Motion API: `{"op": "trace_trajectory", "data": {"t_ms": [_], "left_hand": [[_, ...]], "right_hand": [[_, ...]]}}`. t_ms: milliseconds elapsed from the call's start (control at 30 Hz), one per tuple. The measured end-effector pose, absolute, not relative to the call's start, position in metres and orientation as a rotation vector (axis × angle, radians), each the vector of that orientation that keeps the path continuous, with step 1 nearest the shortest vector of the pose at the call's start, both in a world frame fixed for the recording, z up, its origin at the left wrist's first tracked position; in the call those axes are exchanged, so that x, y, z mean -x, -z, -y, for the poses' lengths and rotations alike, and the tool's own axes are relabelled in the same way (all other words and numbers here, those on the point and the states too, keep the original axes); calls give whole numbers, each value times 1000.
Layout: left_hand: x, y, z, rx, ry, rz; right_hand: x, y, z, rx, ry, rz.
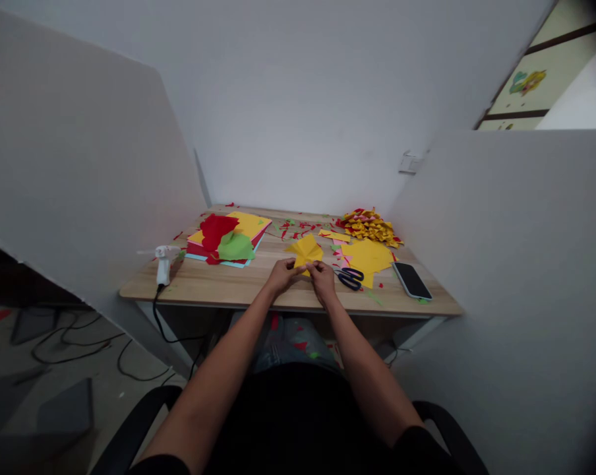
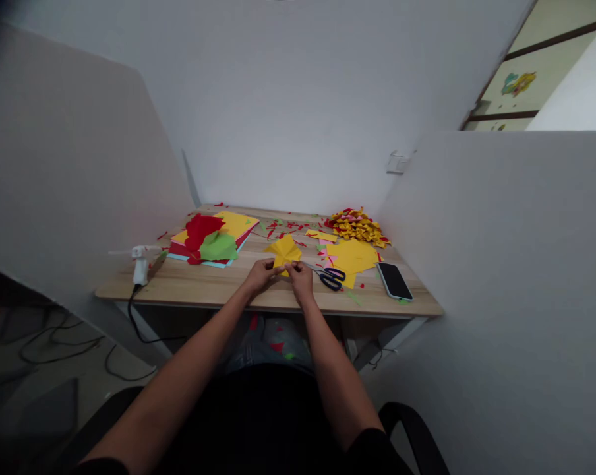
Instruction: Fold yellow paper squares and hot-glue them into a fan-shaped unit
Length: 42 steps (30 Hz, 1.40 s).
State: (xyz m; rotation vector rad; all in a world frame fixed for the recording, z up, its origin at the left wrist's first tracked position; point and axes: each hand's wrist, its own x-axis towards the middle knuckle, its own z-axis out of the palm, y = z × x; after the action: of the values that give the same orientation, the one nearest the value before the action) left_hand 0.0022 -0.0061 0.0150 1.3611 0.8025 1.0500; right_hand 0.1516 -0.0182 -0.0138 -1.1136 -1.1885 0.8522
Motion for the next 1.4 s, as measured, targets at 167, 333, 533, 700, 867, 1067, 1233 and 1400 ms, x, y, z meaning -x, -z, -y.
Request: {"op": "trace_trajectory", "data": {"t_ms": [167, 333, 533, 700, 867, 1067, 1233, 1400], "left_hand": [[-1, -10, 3, -1370, -1031, -817], [-1, -7, 2, -1349, -1024, -803], [0, -9, 3, -1307, -1056, -780], [0, -8, 3, -1310, -1050, -778], [0, -5, 1, -1337, -1054, -805], [2, -6, 3, -1373, -1077, -782], [-3, -11, 5, -1367, -1177, -771], [-3, -12, 5, -1339, -1277, -861]], "right_hand": [[-151, 13, 18, 1096, -871, 1173], [-152, 12, 20, 1060, -884, 1171], [-149, 10, 22, 1031, -908, 1177], [-148, 6, 24, 1030, -930, 1169], [-149, 6, 25, 1057, -934, 1157], [-148, 4, 27, 1077, -898, 1180], [-146, -4, 31, 1090, -809, 1239], [-142, -5, 32, 1171, -720, 1291]]}}
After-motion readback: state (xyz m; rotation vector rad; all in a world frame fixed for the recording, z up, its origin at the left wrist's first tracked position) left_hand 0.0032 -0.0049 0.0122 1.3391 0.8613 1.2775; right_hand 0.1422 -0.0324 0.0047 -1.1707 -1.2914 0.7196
